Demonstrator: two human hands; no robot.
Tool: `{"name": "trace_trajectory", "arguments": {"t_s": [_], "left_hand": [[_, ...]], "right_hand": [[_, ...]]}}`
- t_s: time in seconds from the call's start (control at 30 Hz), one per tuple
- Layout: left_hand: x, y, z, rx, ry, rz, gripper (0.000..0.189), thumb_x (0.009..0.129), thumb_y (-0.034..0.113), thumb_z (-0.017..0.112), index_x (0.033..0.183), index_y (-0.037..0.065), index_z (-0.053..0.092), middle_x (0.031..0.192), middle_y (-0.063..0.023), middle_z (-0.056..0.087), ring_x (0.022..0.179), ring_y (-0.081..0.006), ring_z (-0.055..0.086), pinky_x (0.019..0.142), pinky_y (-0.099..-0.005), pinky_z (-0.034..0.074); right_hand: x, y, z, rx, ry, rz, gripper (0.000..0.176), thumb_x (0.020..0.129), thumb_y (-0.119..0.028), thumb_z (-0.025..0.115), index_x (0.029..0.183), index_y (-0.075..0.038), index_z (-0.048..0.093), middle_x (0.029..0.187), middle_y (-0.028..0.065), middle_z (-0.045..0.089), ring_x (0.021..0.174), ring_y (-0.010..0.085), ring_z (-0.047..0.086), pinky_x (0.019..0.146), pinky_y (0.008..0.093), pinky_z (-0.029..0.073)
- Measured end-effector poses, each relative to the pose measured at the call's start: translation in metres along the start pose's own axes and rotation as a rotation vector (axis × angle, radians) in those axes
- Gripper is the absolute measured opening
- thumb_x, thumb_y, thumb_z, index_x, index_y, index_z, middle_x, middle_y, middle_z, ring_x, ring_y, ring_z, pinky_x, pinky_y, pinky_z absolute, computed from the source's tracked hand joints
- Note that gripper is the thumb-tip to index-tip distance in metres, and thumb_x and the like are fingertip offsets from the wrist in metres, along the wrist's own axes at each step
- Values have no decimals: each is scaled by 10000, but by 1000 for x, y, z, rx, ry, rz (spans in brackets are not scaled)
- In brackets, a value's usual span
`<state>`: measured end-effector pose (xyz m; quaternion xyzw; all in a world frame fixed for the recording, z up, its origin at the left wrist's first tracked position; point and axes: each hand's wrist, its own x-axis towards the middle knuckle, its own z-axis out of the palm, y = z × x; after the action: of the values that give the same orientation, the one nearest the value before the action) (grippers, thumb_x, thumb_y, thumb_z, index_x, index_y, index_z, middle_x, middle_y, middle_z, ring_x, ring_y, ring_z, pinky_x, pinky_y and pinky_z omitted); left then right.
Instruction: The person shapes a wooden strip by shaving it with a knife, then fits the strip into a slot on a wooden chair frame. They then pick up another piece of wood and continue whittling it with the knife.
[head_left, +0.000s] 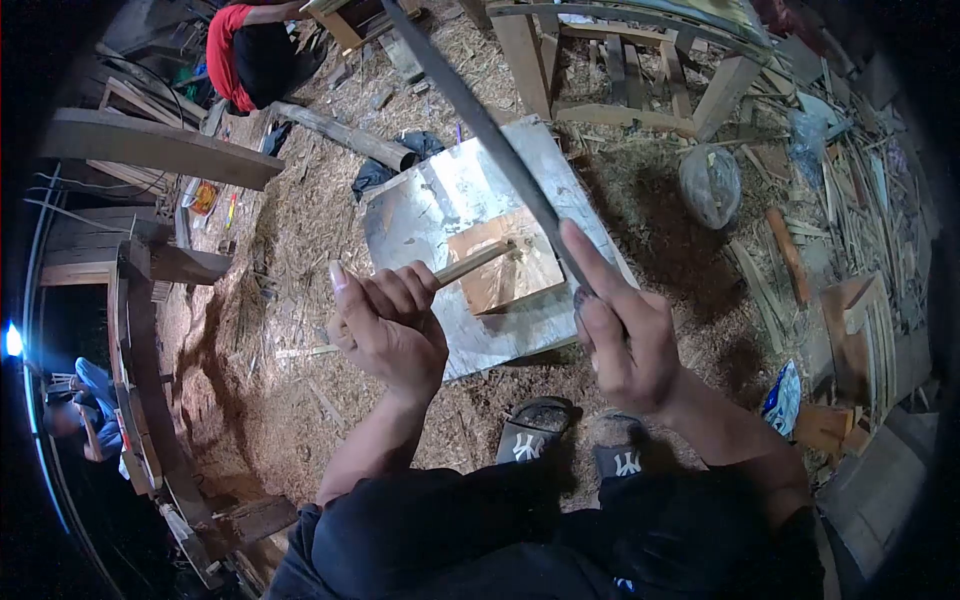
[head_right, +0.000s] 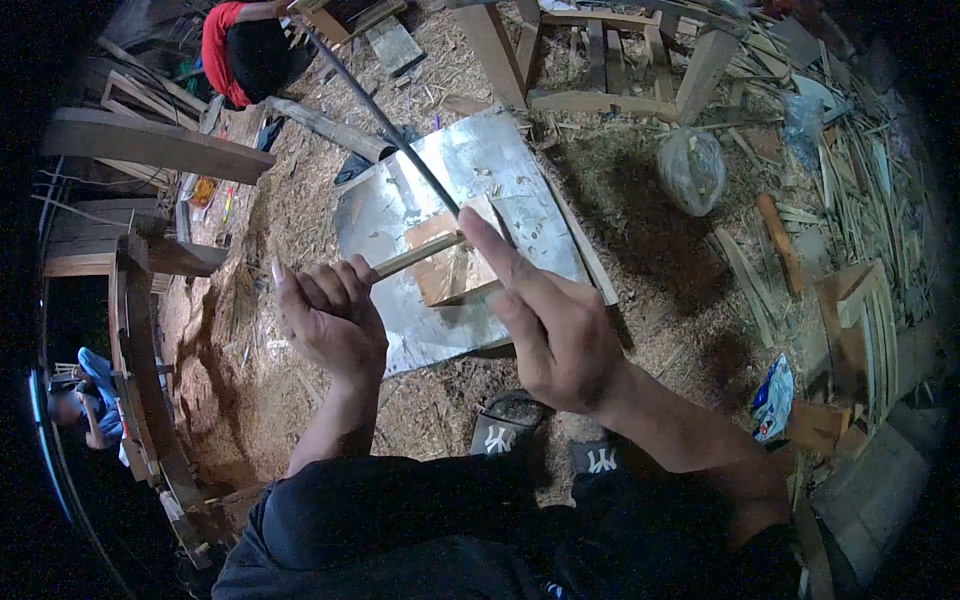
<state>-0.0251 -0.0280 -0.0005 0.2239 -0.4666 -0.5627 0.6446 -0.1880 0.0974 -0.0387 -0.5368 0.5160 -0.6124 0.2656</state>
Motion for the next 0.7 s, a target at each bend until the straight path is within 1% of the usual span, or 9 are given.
{"name": "trace_trajectory", "arguments": {"t_s": [0.07, 0.13, 0.2, 0.27, 0.33, 0.5, 0.6, 0.63, 0.7], "left_hand": [[0, 0, -1, 15, -18, -3, 533, 1084, 239, 318, 567, 122, 263, 451, -5, 215, 403, -132, 191, 467, -327, 269], [1, 1, 4, 18, -21, 5, 532, 1085, 242, 307, 569, 124, 261, 453, -1, 204, 404, -134, 193, 471, -326, 278], [-1, 1, -1, -11, -33, 5, 529, 1085, 240, 303, 571, 124, 263, 454, -3, 205, 405, -135, 192, 472, -328, 280], [-3, -1, -4, -35, -45, 3, 526, 1085, 239, 300, 573, 123, 265, 456, -4, 207, 405, -136, 192, 474, -329, 283], [-2, 0, -3, -6, -5, -3, 527, 1085, 238, 293, 572, 122, 260, 460, -10, 217, 407, -138, 191, 474, -333, 281], [-2, 1, -3, 1, -22, 7, 527, 1086, 236, 286, 574, 117, 257, 465, -11, 224, 410, -140, 197, 476, -334, 277], [-3, 0, -3, 16, -23, -6, 535, 1090, 249, 281, 573, 113, 255, 465, -10, 226, 412, -140, 205, 477, -333, 279], [-1, 0, -2, 20, -39, 12, 539, 1092, 258, 279, 574, 112, 255, 465, -10, 228, 413, -140, 208, 478, -333, 281], [-4, 2, 0, 21, -39, 19, 542, 1093, 268, 279, 575, 112, 257, 465, -9, 229, 413, -140, 211, 480, -330, 283]], "right_hand": [[-13, 9, -3, -93, -65, -133, 467, 1020, -139, 436, 1479, -60, 398, 908, 201, 686, 684, 224, 685, 551, 333, 563], [-11, 27, 12, -181, -65, -221, 477, 1021, -144, 441, 1492, -94, 383, 790, 183, 677, 585, 206, 656, 493, 359, 556], [-13, 27, 15, -326, -265, 124, 478, 1027, -148, 429, 1501, -114, 370, 658, 129, 632, 455, 176, 560, 466, 358, 537], [-7, 15, 3, -191, -288, 234, 479, 1035, -163, 425, 1507, -115, 360, 624, 124, 618, 423, 156, 516, 449, 351, 514], [12, -10, -10, 202, -326, 793, 487, 1037, -168, 422, 1514, -112, 345, 721, 160, 665, 457, 128, 526, 461, 317, 504], [8, -15, -1, -12, 27, -124, 455, 1036, -164, 414, 1478, -55, 399, 861, 191, 689, 562, 136, 596, 508, 288, 525], [-6, 18, 9, -275, -125, -196, 474, 1040, -193, 421, 1497, -79, 368, 772, 165, 666, 513, 158, 588, 470, 296, 524], [-12, 21, 10, -458, -395, 132, 484, 1050, -216, 404, 1520, -127, 329, 662, 95, 603, 445, 129, 529, 411, 285, 495], [-13, 19, 10, -365, -394, 299, 483, 1055, -220, 394, 1526, -148, 320, 635, 63, 568, 427, 116, 495, 398, 282, 479]]}}
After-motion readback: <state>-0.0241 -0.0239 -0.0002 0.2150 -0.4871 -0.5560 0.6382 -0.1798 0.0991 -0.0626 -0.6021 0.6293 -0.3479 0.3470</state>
